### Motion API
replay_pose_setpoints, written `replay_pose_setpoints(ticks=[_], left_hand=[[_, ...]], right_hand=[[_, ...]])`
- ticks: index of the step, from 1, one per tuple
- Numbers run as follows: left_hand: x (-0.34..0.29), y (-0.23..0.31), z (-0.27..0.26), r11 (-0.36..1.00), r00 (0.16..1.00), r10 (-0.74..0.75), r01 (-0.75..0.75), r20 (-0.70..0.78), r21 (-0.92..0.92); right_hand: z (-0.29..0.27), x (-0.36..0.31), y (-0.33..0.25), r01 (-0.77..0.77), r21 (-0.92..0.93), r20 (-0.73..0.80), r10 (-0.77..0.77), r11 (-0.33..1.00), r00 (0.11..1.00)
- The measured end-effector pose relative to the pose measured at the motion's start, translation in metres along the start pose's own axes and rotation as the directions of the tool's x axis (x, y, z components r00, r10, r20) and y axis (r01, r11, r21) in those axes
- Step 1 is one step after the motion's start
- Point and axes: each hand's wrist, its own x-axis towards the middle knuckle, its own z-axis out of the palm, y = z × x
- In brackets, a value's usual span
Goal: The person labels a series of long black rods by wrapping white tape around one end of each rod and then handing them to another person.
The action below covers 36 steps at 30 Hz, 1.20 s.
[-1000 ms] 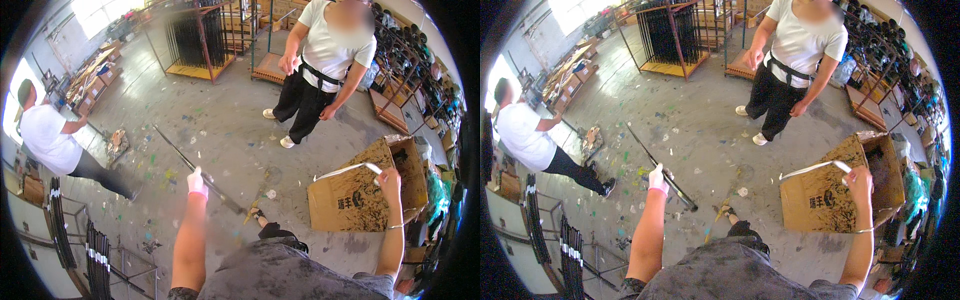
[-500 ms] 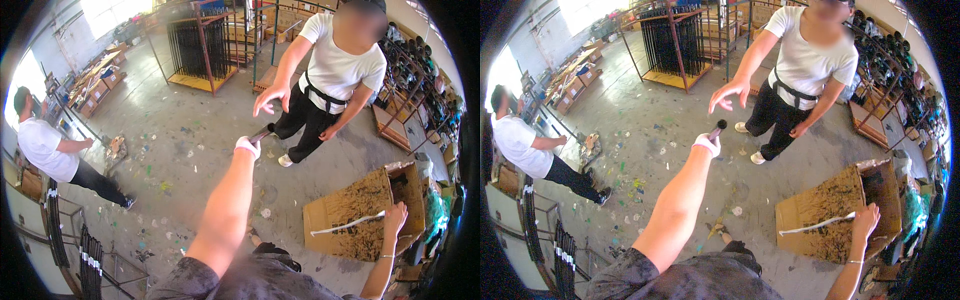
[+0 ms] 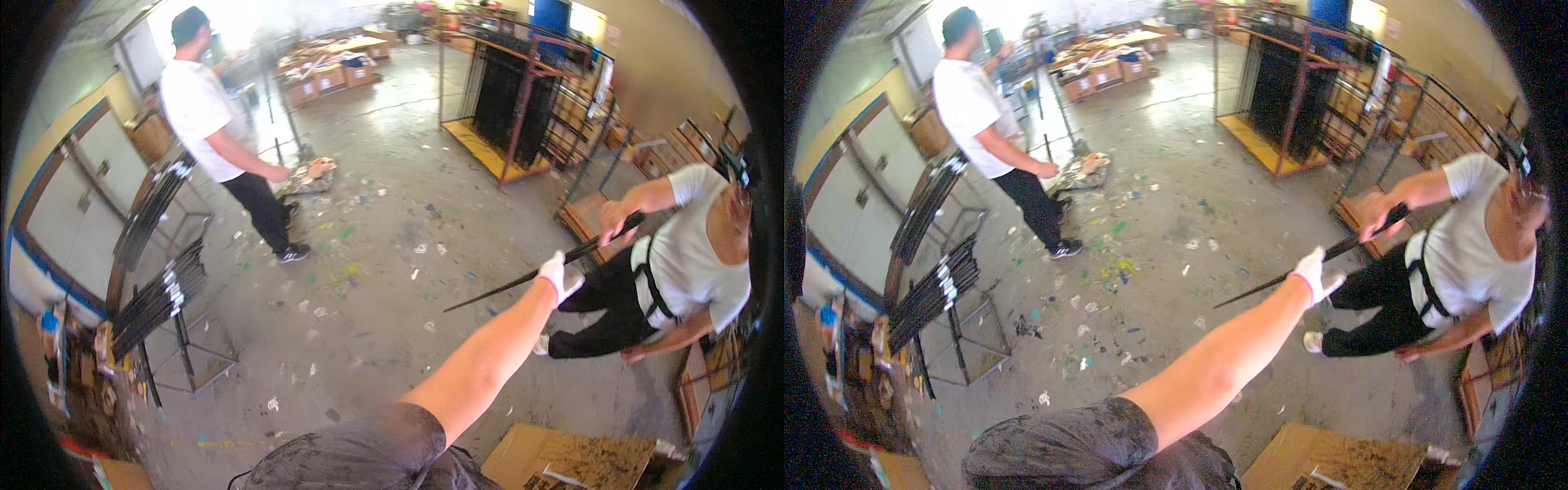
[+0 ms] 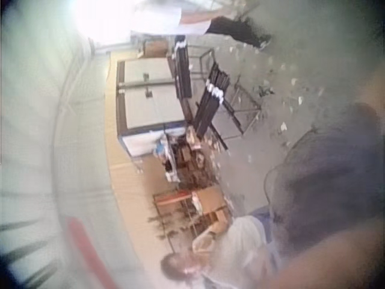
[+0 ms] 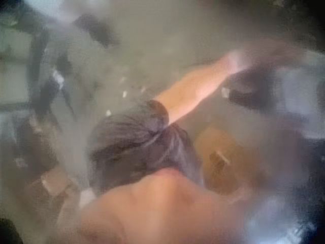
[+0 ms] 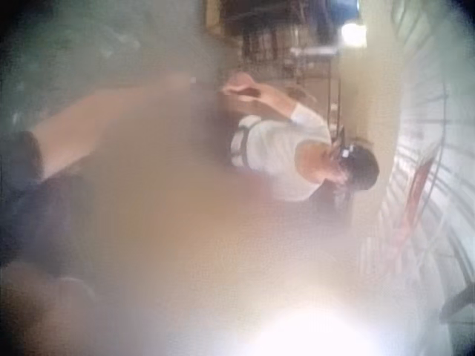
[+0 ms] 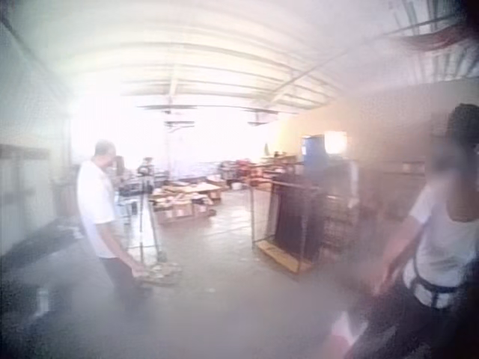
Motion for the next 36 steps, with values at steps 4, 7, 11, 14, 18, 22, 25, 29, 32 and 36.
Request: replay_pose_setpoints(ticks=[4, 7, 11, 14, 18, 22, 25, 29, 32, 36], left_hand=[[-0.052, 0.015, -0.025, 0.955, 0.997, -0.031, 0.010, 0.066, 0.297], [-0.089, 0.039, -0.095, 0.763, 0.980, 0.089, -0.183, 0.180, 0.620], [-0.172, 0.057, -0.234, 0.258, 0.822, 0.350, -0.545, 0.448, 0.798], [-0.242, 0.072, -0.311, 0.599, 0.963, 0.268, -0.148, -0.023, 0.787], [-0.331, 0.070, -0.423, 0.415, 0.782, 0.618, -0.237, -0.081, 0.879], [-0.382, 0.048, -0.517, 0.269, 0.604, 0.797, -0.339, -0.011, 0.902], [-0.411, 0.027, -0.541, 0.550, 0.577, 0.758, -0.313, -0.305, 0.775], [-0.391, 0.000, -0.623, 0.502, 0.537, 0.790, -0.291, -0.296, 0.814], [-0.376, 0.004, -0.617, 0.484, 0.557, 0.785, -0.274, -0.273, 0.831], [-0.405, 0.050, -0.495, -0.195, 0.341, 0.921, -0.009, 0.187, 0.981]], right_hand=[[0.001, 0.009, -0.009, 0.041, 0.030, -0.043, -0.039, 0.999, 0.998], [0.004, 0.019, -0.026, 0.106, 0.112, -0.098, -0.096, 0.988, 0.991], [0.021, 0.019, -0.069, 0.285, 0.364, -0.183, -0.232, 0.887, 0.955], [0.066, 0.003, -0.139, 0.379, 0.617, -0.031, -0.460, 0.689, 0.887], [0.136, -0.081, -0.268, 0.317, 0.645, 0.428, -0.672, 0.696, 0.604], [0.187, -0.182, -0.331, 0.233, 0.802, 0.517, -0.834, 0.550, 0.193], [0.194, -0.226, -0.372, 0.421, 0.778, 0.519, -0.855, 0.467, -0.011], [0.197, -0.233, -0.404, 0.549, 0.783, 0.367, -0.930, 0.294, -0.026], [0.200, -0.226, -0.428, 0.125, 0.801, 0.584, -0.810, 0.586, 0.055], [0.157, -0.224, -0.436, 0.101, 0.913, 0.353, -0.889, 0.395, 0.291]])
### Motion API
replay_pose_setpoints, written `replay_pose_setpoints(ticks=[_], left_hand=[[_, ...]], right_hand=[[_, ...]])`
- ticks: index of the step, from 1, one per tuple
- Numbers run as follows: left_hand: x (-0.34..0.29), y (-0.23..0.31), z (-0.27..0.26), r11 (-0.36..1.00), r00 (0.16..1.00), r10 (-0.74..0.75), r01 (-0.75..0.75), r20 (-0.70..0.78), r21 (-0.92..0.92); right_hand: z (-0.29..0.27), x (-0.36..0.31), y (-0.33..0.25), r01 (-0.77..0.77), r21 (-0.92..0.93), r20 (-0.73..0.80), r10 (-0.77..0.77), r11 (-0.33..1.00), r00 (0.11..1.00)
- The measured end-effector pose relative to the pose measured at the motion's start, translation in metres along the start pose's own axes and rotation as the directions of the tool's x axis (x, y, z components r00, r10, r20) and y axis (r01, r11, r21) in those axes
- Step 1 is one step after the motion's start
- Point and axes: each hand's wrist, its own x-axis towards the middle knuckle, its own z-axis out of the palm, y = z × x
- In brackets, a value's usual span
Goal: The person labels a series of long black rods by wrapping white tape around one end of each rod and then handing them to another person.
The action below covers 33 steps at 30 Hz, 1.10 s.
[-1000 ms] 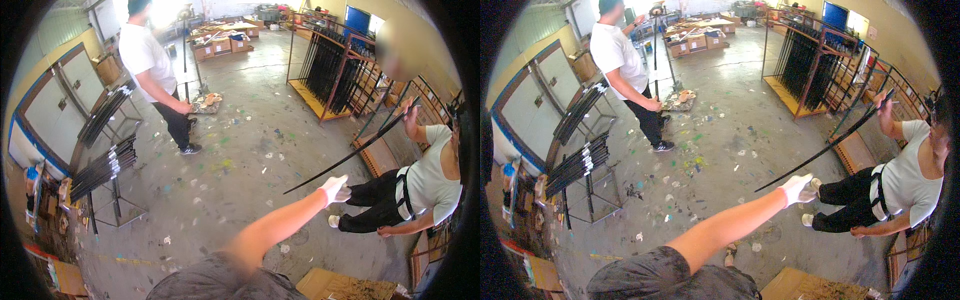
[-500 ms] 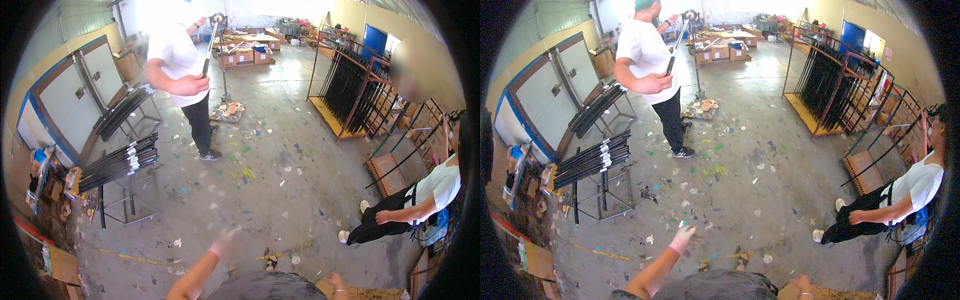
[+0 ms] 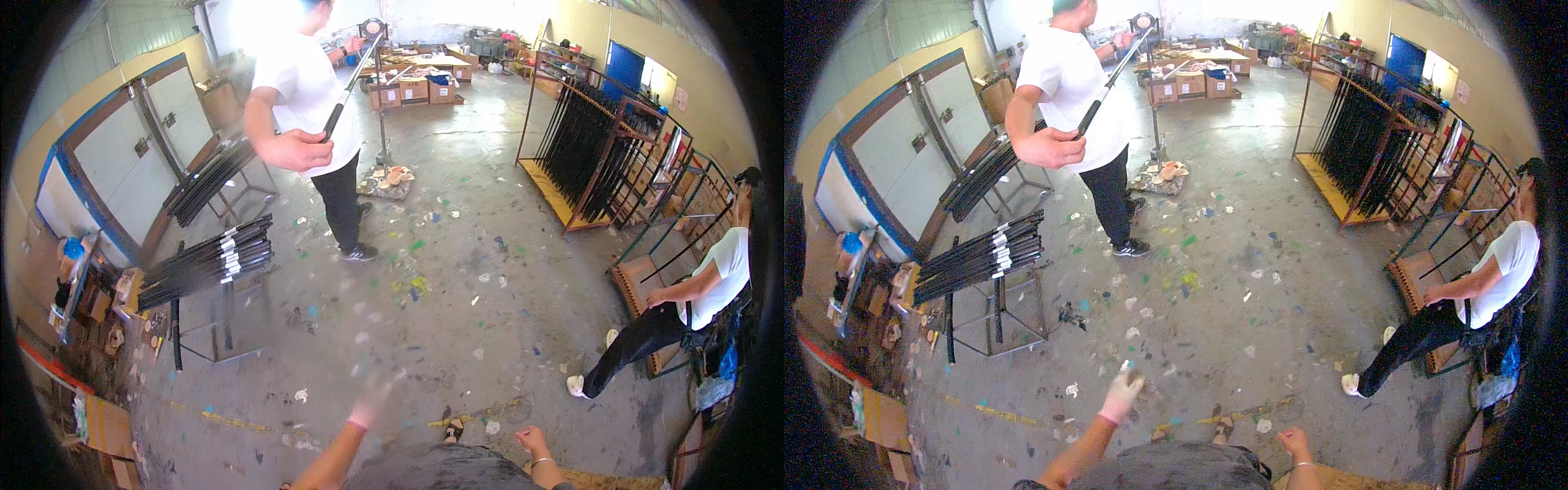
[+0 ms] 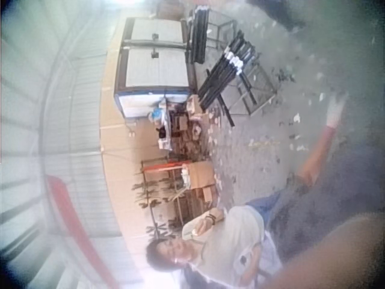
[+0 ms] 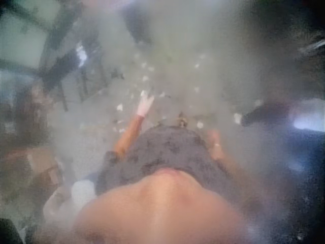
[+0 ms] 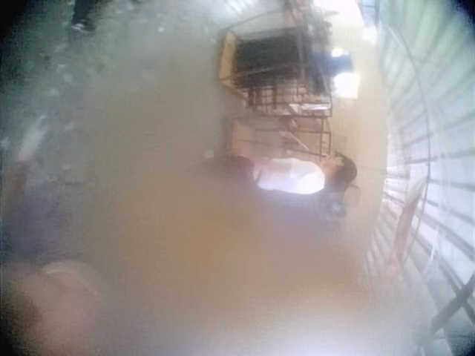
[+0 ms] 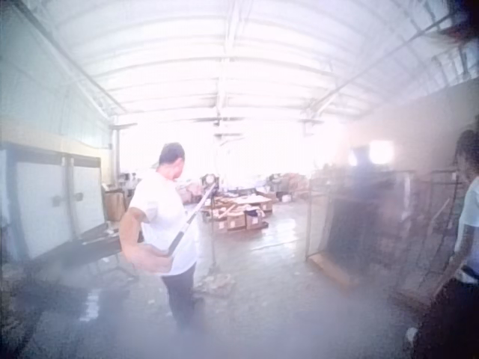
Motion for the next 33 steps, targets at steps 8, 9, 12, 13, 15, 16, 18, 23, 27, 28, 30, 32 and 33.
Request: replay_pose_setpoints(ticks=[8, 9, 12, 13, 15, 16, 18, 23, 27, 28, 30, 32, 33], left_hand=[[0.166, 0.140, -0.098, 0.972, 0.978, 0.040, -0.085, -0.204, -0.217], [0.165, 0.135, -0.093, 0.976, 0.980, 0.060, -0.098, -0.190, -0.196], [0.149, 0.150, -0.074, 0.978, 0.999, 0.034, -0.039, -0.031, -0.207], [0.145, 0.149, -0.059, 0.969, 0.999, 0.022, -0.012, 0.037, -0.246], [0.126, 0.140, -0.036, 0.965, 0.987, -0.006, 0.048, 0.160, -0.259], [0.117, 0.137, -0.027, 0.969, 0.974, -0.017, 0.071, 0.224, -0.237], [0.094, 0.117, -0.011, 0.970, 0.952, -0.074, 0.139, 0.297, -0.202], [0.038, 0.060, 0.021, 0.982, 0.939, -0.152, 0.179, 0.308, -0.061], [-0.004, 0.053, 0.013, 0.948, 0.875, -0.286, 0.319, 0.391, -0.019], [-0.021, 0.032, 0.020, 0.923, 0.847, -0.364, 0.385, 0.387, 0.027], [-0.070, -0.055, 0.045, 0.840, 0.764, -0.542, 0.509, 0.350, 0.189], [-0.113, -0.119, 0.055, 0.756, 0.659, -0.633, 0.638, 0.406, 0.144], [-0.131, -0.131, 0.053, 0.741, 0.654, -0.655, 0.654, 0.379, 0.151]], right_hand=[[0.016, -0.059, 0.054, -0.124, 0.009, 0.276, 0.117, 0.992, 0.954], [0.012, -0.071, 0.045, -0.203, 0.118, 0.311, 0.158, 0.972, 0.937], [-0.008, -0.102, 0.000, -0.283, 0.140, 0.302, 0.231, 0.949, 0.925], [-0.011, -0.110, -0.009, -0.300, 0.139, 0.290, 0.251, 0.944, 0.923], [-0.015, -0.119, -0.020, -0.314, 0.140, 0.277, 0.268, 0.939, 0.923], [-0.015, -0.120, -0.024, -0.321, 0.146, 0.274, 0.273, 0.936, 0.922], [-0.016, -0.117, -0.034, -0.315, 0.152, 0.267, 0.268, 0.937, 0.926], [-0.002, -0.096, -0.044, -0.323, 0.293, 0.210, 0.269, 0.900, 0.940], [0.031, -0.048, -0.014, -0.404, 0.599, 0.264, 0.305, 0.692, 0.915], [0.032, -0.041, -0.011, -0.391, 0.580, 0.252, 0.299, 0.714, 0.920], [0.035, -0.028, -0.017, -0.355, 0.531, 0.242, 0.264, 0.769, 0.934], [0.036, -0.031, -0.017, -0.383, 0.567, 0.230, 0.307, 0.729, 0.924], [0.035, -0.035, -0.014, -0.397, 0.590, 0.215, 0.338, 0.703, 0.916]])
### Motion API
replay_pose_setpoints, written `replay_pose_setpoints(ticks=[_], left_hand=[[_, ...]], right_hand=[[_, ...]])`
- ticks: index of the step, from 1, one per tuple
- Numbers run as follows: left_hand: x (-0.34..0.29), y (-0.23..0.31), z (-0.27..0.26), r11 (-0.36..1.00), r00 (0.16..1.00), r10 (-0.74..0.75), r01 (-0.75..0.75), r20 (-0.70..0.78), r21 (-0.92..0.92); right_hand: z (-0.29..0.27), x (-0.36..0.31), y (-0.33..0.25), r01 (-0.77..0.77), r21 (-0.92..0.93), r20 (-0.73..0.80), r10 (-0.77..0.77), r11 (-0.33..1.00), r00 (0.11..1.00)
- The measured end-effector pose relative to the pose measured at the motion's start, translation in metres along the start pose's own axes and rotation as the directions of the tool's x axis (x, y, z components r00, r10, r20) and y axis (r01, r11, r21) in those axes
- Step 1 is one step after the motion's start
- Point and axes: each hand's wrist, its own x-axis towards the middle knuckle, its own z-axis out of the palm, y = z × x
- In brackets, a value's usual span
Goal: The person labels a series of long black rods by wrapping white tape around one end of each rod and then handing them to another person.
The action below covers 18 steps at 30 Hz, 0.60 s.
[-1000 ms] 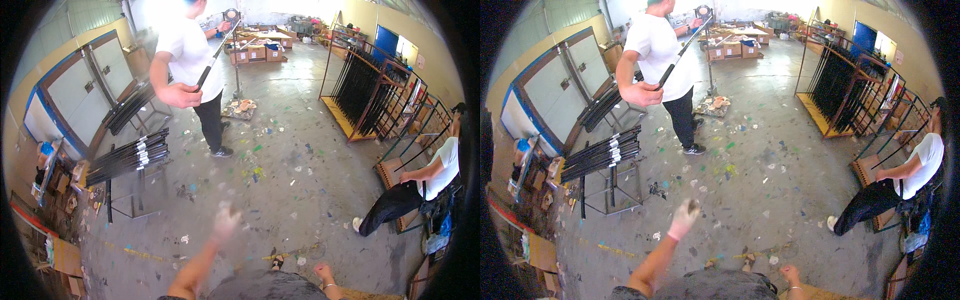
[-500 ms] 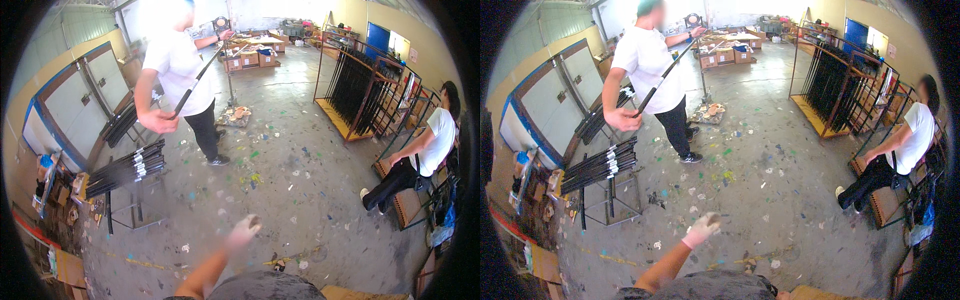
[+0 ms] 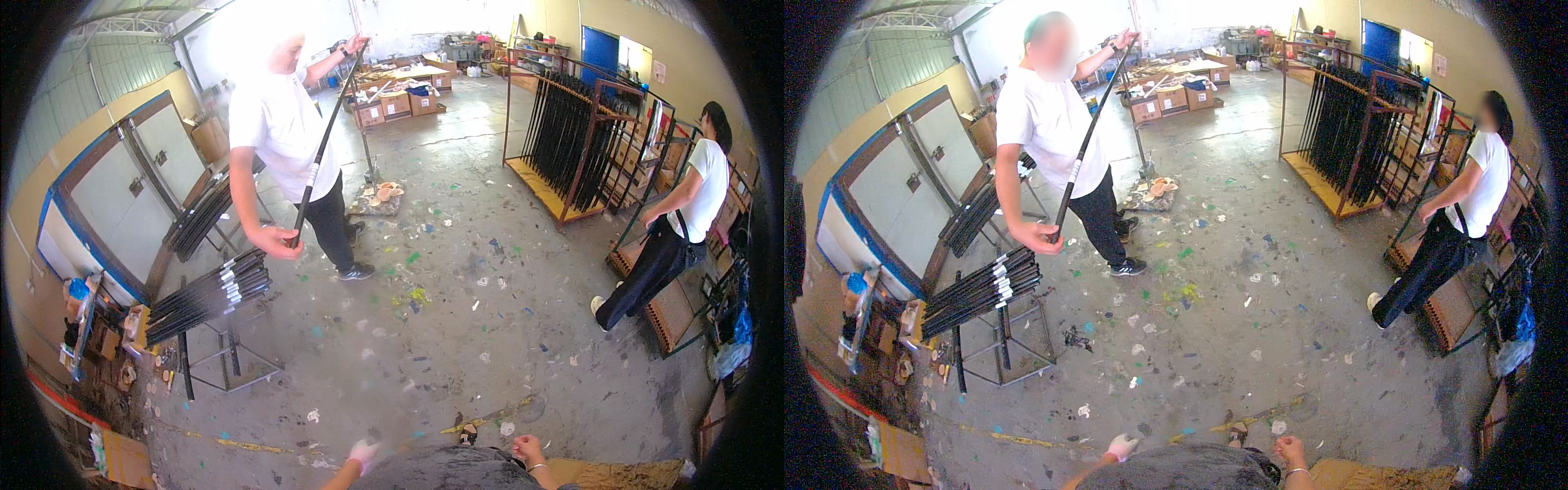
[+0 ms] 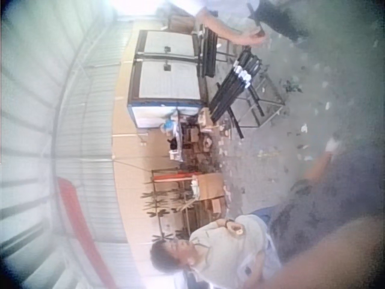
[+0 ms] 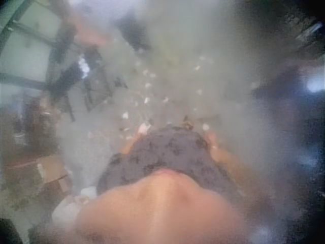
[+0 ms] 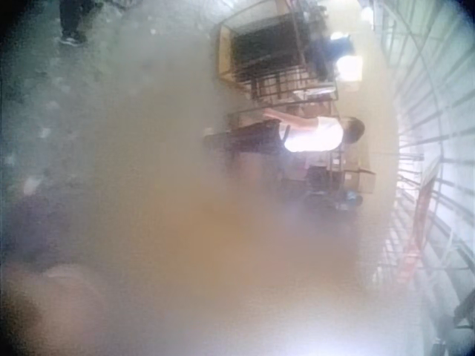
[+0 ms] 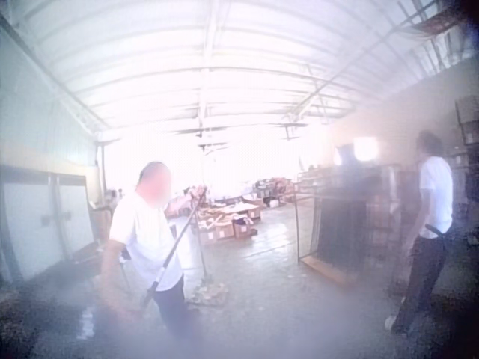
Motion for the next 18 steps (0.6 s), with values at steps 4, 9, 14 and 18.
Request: replay_pose_setpoints(ticks=[4, 9, 14, 18], left_hand=[[-0.018, -0.092, 0.020, 0.932, 0.944, -0.327, 0.314, -0.043, -0.180], [0.001, -0.132, 0.041, 0.906, 0.943, -0.331, 0.308, -0.032, -0.290], [0.007, -0.132, 0.057, 0.888, 0.970, -0.242, 0.224, 0.006, -0.402], [0.023, -0.064, 0.043, 0.844, 0.978, -0.184, 0.211, 0.103, -0.493]], right_hand=[[-0.016, -0.001, 0.037, -0.034, -0.012, 0.042, 0.034, 0.999, 0.999], [-0.031, -0.079, 0.016, 0.030, -0.359, 0.022, -0.023, 0.933, 0.999], [-0.033, -0.092, 0.018, 0.064, -0.383, 0.056, -0.046, 0.922, 0.997], [-0.023, -0.081, 0.020, 0.042, -0.233, 0.022, -0.038, 0.972, 0.999]])
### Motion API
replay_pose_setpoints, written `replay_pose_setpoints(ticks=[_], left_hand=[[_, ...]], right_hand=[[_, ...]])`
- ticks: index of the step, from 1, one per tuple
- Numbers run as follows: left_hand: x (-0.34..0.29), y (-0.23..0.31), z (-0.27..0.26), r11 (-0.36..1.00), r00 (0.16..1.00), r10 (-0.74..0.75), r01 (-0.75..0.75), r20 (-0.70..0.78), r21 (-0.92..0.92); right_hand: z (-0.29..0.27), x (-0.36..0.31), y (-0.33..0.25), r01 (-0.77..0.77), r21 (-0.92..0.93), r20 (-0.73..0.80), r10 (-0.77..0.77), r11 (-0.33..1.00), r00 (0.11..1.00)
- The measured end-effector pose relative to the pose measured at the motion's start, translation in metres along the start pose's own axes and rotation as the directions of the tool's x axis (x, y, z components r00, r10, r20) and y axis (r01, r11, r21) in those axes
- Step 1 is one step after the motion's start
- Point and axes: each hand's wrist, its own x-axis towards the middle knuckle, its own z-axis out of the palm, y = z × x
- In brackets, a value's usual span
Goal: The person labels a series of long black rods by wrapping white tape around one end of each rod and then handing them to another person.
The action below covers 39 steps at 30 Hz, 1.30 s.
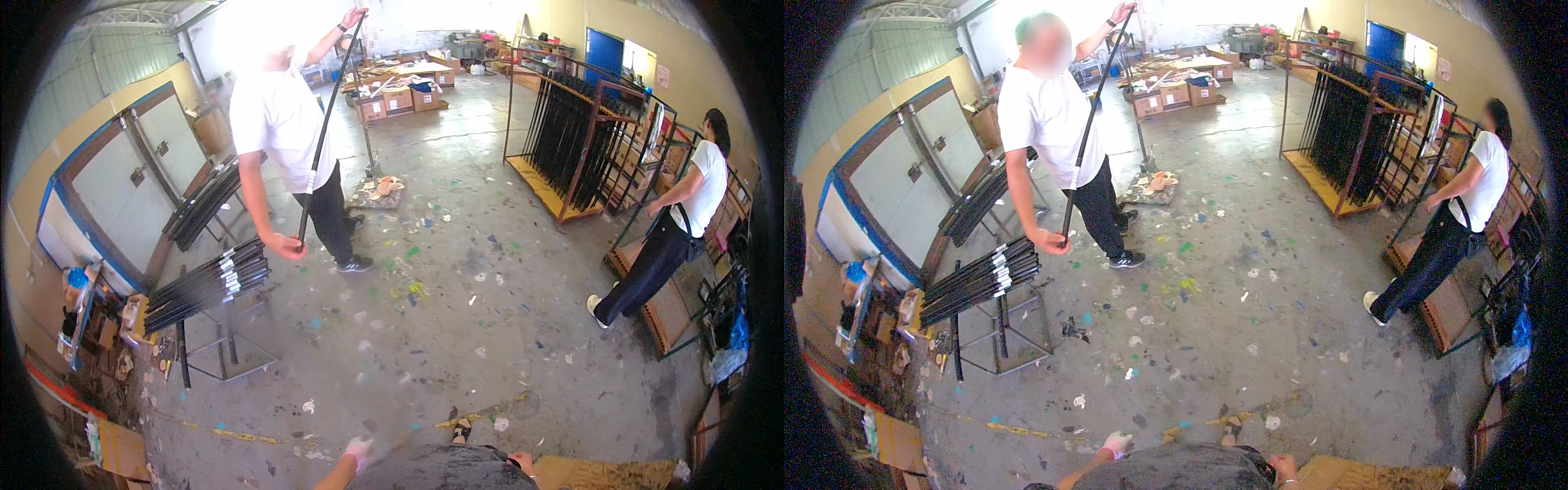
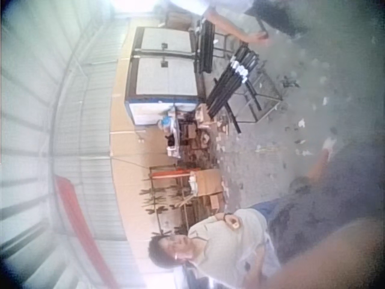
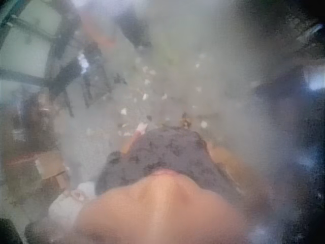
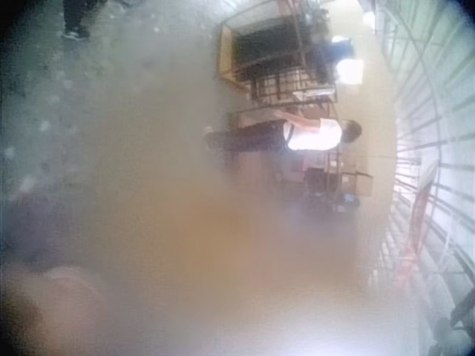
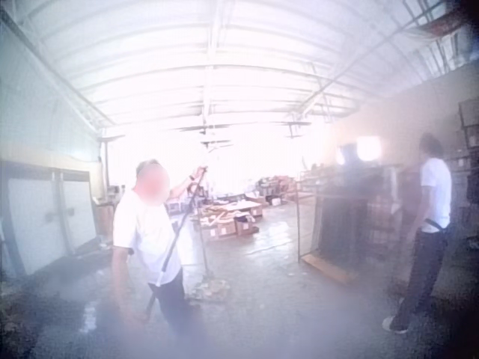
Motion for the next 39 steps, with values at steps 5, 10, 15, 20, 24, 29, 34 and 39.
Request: replay_pose_setpoints(ticks=[5, 10, 15, 20, 24, 29, 34, 39], left_hand=[[-0.042, 0.058, 0.014, 0.998, 0.992, 0.041, -0.036, 0.119, -0.044], [-0.040, 0.049, 0.003, 0.971, 0.995, 0.074, -0.087, 0.065, 0.221], [-0.093, 0.063, -0.004, 0.958, 1.000, 0.000, -0.003, 0.012, 0.286], [-0.090, 0.057, -0.009, 0.922, 0.999, 0.033, -0.024, -0.017, 0.387], [-0.083, 0.057, -0.006, 0.921, 0.992, 0.124, -0.107, -0.021, 0.374], [-0.051, 0.041, 0.003, 1.000, 0.999, 0.002, -0.003, 0.043, 0.027], [-0.035, 0.028, 0.003, 0.994, 0.998, -0.042, 0.047, 0.043, -0.100], [-0.078, 0.065, 0.003, 0.956, 0.999, 0.042, -0.044, 0.015, 0.291]], right_hand=[[0.006, 0.057, 0.031, -0.124, 0.288, -0.011, 0.133, 0.950, 0.991], [0.007, 0.045, 0.016, -0.130, 0.287, -0.011, 0.140, 0.949, 0.990], [0.008, 0.045, 0.040, -0.067, 0.009, -0.079, 0.067, 0.998, 0.995], [0.003, 0.044, 0.050, -0.162, 0.129, 0.077, 0.153, 0.978, 0.985], [0.005, 0.033, 0.026, -0.115, 0.064, 0.024, 0.114, 0.991, 0.993], [0.008, 0.044, 0.018, -0.124, 0.221, 0.023, 0.122, 0.967, 0.992], [0.010, 0.035, -0.008, -0.141, 0.311, -0.015, 0.154, 0.940, 0.988], [-0.003, 0.030, 0.001, -0.020, 0.165, 0.065, 0.009, 0.986, 0.998]])
